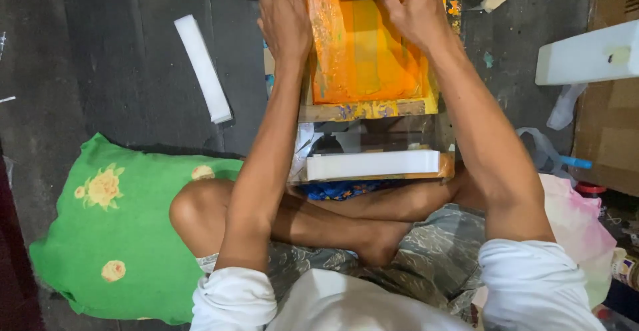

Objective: Applying orange ink to a screen using a squeegee and handling strips of material on a printing frame while sitting on the floor.

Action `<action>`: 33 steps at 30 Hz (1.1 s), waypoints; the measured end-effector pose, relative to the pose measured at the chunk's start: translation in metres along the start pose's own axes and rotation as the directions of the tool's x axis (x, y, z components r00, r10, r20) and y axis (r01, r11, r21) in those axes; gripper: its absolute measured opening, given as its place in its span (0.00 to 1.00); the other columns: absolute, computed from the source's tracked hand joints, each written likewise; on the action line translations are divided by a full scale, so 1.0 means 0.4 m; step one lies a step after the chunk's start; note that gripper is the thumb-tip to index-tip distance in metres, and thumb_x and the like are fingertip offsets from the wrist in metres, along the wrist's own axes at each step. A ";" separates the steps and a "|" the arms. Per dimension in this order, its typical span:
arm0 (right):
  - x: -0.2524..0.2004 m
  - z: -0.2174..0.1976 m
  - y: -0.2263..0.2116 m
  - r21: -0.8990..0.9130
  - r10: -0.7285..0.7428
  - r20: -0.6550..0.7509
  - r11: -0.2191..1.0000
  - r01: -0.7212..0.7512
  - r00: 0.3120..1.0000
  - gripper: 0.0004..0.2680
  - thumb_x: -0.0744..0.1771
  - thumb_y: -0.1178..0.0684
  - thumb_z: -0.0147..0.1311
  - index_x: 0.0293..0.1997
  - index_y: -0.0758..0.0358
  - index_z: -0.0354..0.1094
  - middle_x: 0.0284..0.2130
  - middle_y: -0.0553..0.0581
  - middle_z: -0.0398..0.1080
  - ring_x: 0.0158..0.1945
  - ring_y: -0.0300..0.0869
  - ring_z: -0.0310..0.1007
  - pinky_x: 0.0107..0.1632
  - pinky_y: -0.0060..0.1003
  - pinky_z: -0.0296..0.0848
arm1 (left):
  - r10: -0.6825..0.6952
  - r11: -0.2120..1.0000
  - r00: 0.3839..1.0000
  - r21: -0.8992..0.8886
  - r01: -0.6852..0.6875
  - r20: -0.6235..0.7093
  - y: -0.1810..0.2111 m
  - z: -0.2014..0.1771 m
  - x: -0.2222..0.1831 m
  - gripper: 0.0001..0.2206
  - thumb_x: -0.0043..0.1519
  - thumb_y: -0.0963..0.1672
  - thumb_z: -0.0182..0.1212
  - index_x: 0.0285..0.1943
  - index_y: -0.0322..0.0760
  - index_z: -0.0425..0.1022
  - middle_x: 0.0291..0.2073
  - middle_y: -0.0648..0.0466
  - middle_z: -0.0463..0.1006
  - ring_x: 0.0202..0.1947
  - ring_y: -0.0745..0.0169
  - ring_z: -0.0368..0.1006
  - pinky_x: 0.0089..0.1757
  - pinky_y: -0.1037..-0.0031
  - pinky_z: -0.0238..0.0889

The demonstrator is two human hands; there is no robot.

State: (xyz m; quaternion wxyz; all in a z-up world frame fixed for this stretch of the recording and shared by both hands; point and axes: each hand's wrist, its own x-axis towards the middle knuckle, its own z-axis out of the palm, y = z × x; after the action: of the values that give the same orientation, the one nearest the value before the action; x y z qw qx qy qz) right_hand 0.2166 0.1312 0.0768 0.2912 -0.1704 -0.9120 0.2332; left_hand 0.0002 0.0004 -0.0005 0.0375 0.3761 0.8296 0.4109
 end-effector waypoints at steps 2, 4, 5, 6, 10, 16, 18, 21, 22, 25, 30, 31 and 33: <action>-0.007 -0.008 -0.025 0.054 -0.030 -0.025 0.998 0.031 0.999 0.08 0.70 0.71 0.58 0.52 0.69 0.65 0.46 0.66 0.70 0.49 0.59 0.71 0.48 0.46 0.65 | -0.001 1.000 1.000 0.004 0.001 -0.010 -0.001 -0.001 -0.003 0.17 0.72 0.52 0.45 0.64 0.44 0.67 0.53 0.48 0.70 0.53 0.42 0.71 0.49 0.55 0.60; -0.037 -0.011 -0.043 0.004 -0.078 0.001 0.997 0.078 0.997 0.10 0.70 0.71 0.57 0.54 0.69 0.64 0.46 0.68 0.71 0.45 0.59 0.72 0.43 0.45 0.68 | 0.046 0.997 0.999 0.063 -0.047 0.005 -0.003 -0.008 -0.022 0.18 0.73 0.51 0.45 0.67 0.42 0.65 0.53 0.47 0.69 0.51 0.41 0.71 0.47 0.53 0.63; -0.050 -0.010 -0.050 0.003 -0.080 -0.003 0.997 0.080 0.997 0.10 0.70 0.71 0.57 0.54 0.69 0.64 0.46 0.68 0.71 0.45 0.59 0.72 0.43 0.45 0.68 | 0.051 0.997 0.999 0.063 -0.051 0.003 0.005 -0.021 -0.037 0.18 0.73 0.51 0.45 0.67 0.42 0.65 0.53 0.47 0.69 0.51 0.41 0.71 0.47 0.53 0.63; -0.063 -0.010 -0.058 0.031 -0.057 0.020 0.998 0.057 0.998 0.10 0.70 0.70 0.57 0.54 0.68 0.63 0.47 0.69 0.70 0.44 0.59 0.72 0.41 0.46 0.66 | 0.037 0.997 0.999 0.063 -0.038 0.017 0.014 -0.035 -0.053 0.18 0.72 0.51 0.45 0.67 0.42 0.65 0.52 0.48 0.69 0.52 0.41 0.70 0.48 0.51 0.63; -0.110 -0.037 -0.147 0.070 0.003 0.062 0.998 -0.007 0.998 0.08 0.71 0.67 0.58 0.53 0.69 0.62 0.42 0.66 0.72 0.38 0.54 0.72 0.37 0.43 0.65 | -0.043 0.995 0.997 0.089 0.038 0.058 0.031 -0.074 -0.120 0.19 0.72 0.50 0.44 0.69 0.42 0.65 0.50 0.50 0.69 0.52 0.46 0.70 0.48 0.53 0.62; -0.193 -0.076 -0.265 0.029 0.096 0.185 0.994 -0.103 0.978 0.07 0.72 0.62 0.58 0.52 0.66 0.61 0.38 0.65 0.69 0.33 0.53 0.67 0.32 0.44 0.61 | -0.062 0.995 0.995 0.080 0.056 0.077 0.040 -0.125 -0.213 0.18 0.70 0.47 0.51 0.67 0.37 0.68 0.50 0.47 0.70 0.53 0.43 0.69 0.52 0.53 0.63; -0.216 -0.076 -0.281 0.027 0.122 0.208 0.991 -0.131 0.971 0.08 0.71 0.62 0.58 0.53 0.66 0.62 0.40 0.66 0.70 0.35 0.53 0.69 0.33 0.46 0.64 | -0.069 0.996 0.992 0.065 0.062 0.102 0.060 -0.162 -0.244 0.17 0.70 0.47 0.48 0.66 0.38 0.68 0.50 0.47 0.69 0.52 0.43 0.69 0.50 0.53 0.63; -0.240 -0.089 -0.312 0.042 0.195 0.262 0.976 -0.213 0.945 0.09 0.70 0.61 0.57 0.54 0.65 0.62 0.42 0.66 0.72 0.38 0.55 0.72 0.36 0.48 0.68 | -0.083 0.996 0.987 0.053 0.077 0.135 0.065 -0.183 -0.280 0.17 0.71 0.48 0.45 0.66 0.37 0.67 0.51 0.46 0.68 0.53 0.42 0.68 0.49 0.51 0.62; -0.246 -0.092 -0.324 0.056 0.241 0.296 0.962 -0.269 0.924 0.09 0.70 0.60 0.57 0.55 0.64 0.63 0.43 0.67 0.73 0.39 0.55 0.74 0.37 0.48 0.69 | -0.093 0.995 0.985 0.056 0.086 0.143 0.061 -0.185 -0.291 0.18 0.71 0.48 0.45 0.66 0.36 0.67 0.53 0.45 0.68 0.54 0.41 0.67 0.49 0.50 0.62; -0.237 -0.125 -0.358 0.017 0.337 0.405 0.927 -0.376 0.850 0.09 0.70 0.57 0.58 0.55 0.60 0.64 0.34 0.61 0.69 0.31 0.48 0.64 0.34 0.44 0.60 | -0.095 0.994 0.984 0.068 0.085 0.152 0.054 -0.194 -0.313 0.17 0.71 0.48 0.48 0.66 0.39 0.67 0.52 0.46 0.69 0.53 0.42 0.69 0.47 0.49 0.64; -0.195 -0.143 -0.348 0.016 0.387 0.487 0.892 -0.452 0.783 0.11 0.70 0.54 0.55 0.58 0.62 0.61 0.48 0.65 0.70 0.44 0.54 0.69 0.41 0.47 0.66 | -0.093 0.994 0.980 0.077 0.081 0.177 0.045 -0.197 -0.317 0.19 0.71 0.48 0.46 0.68 0.37 0.66 0.54 0.45 0.68 0.56 0.40 0.67 0.49 0.48 0.61; -0.190 -0.139 -0.336 0.039 0.367 0.499 0.896 -0.443 0.785 0.11 0.70 0.53 0.56 0.57 0.62 0.62 0.48 0.65 0.70 0.46 0.53 0.69 0.41 0.45 0.66 | -0.098 0.994 0.977 0.068 0.086 0.191 0.041 -0.198 -0.317 0.19 0.71 0.48 0.45 0.68 0.37 0.65 0.54 0.45 0.68 0.56 0.40 0.67 0.50 0.49 0.61; -0.178 -0.133 -0.317 0.045 0.370 0.503 0.891 -0.452 0.781 0.11 0.70 0.54 0.57 0.57 0.62 0.62 0.47 0.64 0.70 0.44 0.51 0.69 0.40 0.44 0.66 | -0.100 0.993 0.978 0.081 0.086 0.186 0.039 -0.189 -0.297 0.19 0.71 0.48 0.46 0.68 0.36 0.66 0.55 0.45 0.68 0.57 0.40 0.67 0.50 0.48 0.61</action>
State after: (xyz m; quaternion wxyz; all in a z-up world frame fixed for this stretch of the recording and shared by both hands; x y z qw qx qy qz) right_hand 0.2821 0.0110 0.1496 0.0100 -0.2776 -0.8734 0.4000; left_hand 0.0663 -0.1210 0.0313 0.1217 0.3755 0.8533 0.3406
